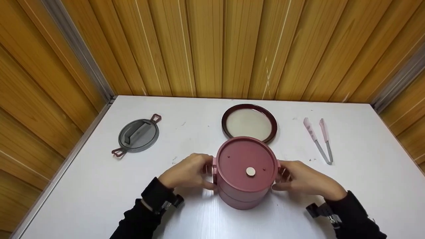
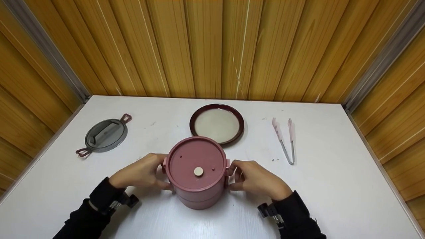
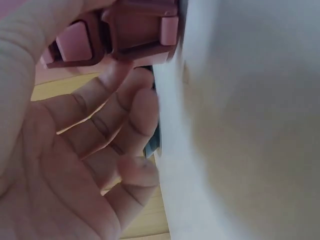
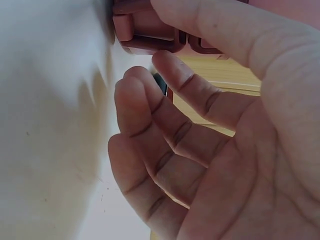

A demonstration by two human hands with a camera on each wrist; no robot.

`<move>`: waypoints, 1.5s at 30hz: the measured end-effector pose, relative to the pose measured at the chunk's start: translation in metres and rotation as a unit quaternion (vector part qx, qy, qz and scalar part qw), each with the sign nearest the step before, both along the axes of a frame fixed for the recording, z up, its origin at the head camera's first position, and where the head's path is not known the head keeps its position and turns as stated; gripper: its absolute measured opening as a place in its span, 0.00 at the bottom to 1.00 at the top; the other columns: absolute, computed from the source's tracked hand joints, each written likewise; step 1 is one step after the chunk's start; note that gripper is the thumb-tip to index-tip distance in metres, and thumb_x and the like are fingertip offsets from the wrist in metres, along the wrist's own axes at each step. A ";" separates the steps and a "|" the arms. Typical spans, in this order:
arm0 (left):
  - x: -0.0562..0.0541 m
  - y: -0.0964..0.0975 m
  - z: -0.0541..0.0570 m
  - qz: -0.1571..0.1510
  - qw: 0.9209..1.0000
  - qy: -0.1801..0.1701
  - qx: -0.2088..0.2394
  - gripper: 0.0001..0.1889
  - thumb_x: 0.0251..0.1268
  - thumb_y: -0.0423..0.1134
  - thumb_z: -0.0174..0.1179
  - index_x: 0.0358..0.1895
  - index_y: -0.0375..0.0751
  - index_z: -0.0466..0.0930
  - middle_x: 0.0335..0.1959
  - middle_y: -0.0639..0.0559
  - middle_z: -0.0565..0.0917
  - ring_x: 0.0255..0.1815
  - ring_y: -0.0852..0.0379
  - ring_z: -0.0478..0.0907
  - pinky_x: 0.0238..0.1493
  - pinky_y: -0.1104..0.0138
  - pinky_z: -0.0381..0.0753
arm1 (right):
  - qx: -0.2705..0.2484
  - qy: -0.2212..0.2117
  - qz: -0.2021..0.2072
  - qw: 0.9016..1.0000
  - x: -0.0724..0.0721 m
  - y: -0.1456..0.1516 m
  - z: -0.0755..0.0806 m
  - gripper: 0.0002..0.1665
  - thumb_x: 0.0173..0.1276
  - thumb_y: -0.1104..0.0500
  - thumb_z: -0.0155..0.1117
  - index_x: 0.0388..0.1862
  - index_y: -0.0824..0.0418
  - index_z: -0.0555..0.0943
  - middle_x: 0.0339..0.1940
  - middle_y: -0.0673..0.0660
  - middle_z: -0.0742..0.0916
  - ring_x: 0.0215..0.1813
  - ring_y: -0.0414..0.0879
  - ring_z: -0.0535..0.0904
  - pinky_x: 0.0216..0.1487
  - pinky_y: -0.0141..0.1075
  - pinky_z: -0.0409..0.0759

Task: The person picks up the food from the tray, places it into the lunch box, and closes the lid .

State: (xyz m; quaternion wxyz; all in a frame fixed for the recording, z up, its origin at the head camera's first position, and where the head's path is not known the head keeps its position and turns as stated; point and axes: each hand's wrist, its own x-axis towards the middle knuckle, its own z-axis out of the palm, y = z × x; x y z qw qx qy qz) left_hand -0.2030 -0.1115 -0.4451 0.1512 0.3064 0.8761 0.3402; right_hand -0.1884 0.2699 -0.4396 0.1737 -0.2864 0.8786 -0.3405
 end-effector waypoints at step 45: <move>-0.067 -0.173 -0.005 0.417 0.880 0.149 -0.174 0.17 0.83 0.33 0.58 0.59 0.18 0.80 0.52 0.18 0.86 0.51 0.20 0.88 0.45 0.33 0.90 | 0.056 0.074 -0.104 0.990 0.001 0.012 -0.003 0.60 0.76 0.41 0.75 0.89 0.73 0.58 0.85 0.79 0.68 0.85 0.78 0.63 0.83 0.74 0.64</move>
